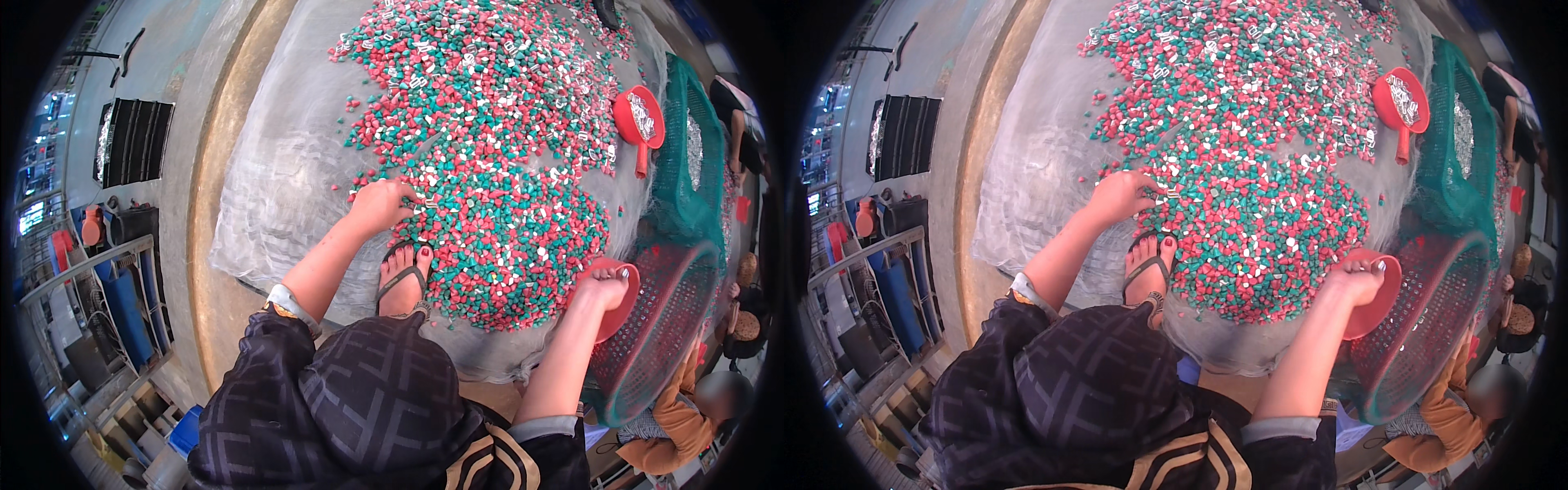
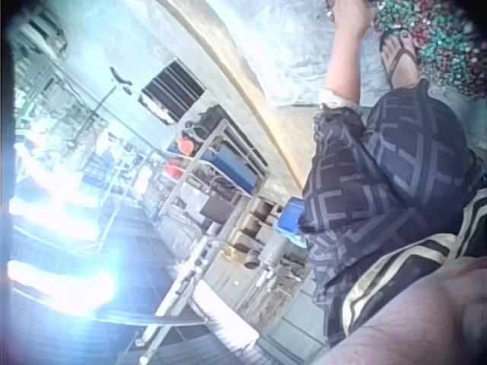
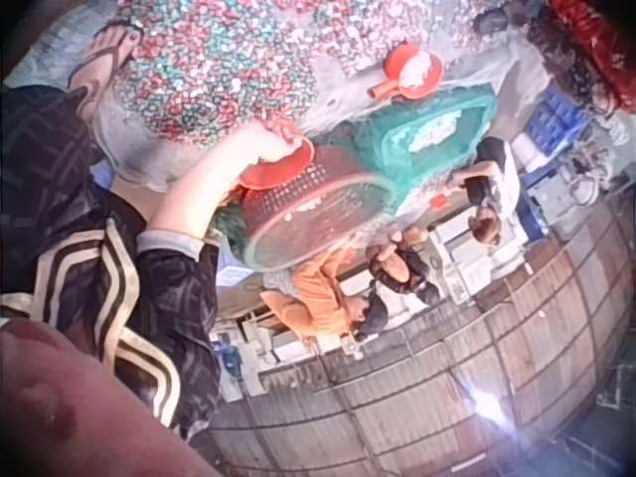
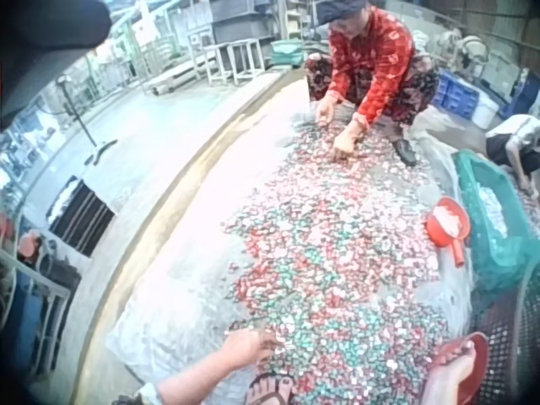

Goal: The person picks up small colored plastic pieces from a large pile on a plastic sheet on the floor and sorts them into smaller containers by hand.

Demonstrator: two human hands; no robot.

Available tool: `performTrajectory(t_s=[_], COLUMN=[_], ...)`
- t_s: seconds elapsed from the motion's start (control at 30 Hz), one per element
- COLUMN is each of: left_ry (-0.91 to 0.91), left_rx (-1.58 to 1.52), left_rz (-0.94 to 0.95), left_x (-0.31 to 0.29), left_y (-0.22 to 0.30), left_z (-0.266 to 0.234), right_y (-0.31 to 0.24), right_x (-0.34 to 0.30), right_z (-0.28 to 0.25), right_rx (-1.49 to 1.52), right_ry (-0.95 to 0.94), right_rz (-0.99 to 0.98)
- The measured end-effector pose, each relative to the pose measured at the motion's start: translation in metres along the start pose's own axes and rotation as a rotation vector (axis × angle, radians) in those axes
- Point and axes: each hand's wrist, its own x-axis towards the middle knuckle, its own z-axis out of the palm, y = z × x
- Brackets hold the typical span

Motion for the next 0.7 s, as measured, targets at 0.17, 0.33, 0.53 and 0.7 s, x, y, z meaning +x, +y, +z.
performTrajectory(t_s=[0.17, 0.33, 0.53, 0.7], left_ry=[-0.038, -0.134, -0.190, -0.247], left_rx=[0.008, -0.495, -0.936, -1.065], left_rz=[-0.038, -0.287, -0.448, -0.478], left_x=[0.006, 0.010, 0.014, 0.014], left_y=[0.006, 0.000, 0.006, -0.001], left_z=[0.005, -0.002, -0.006, -0.003], right_y=[-0.010, 0.011, 0.068, 0.089], right_x=[0.044, -0.042, -0.122, -0.147], right_z=[-0.023, 0.011, 0.009, 0.002], right_rx=[0.125, -0.157, -0.590, -0.567], right_ry=[0.081, -0.219, -0.955, -1.028], right_rz=[0.078, 0.109, 0.620, 0.837])
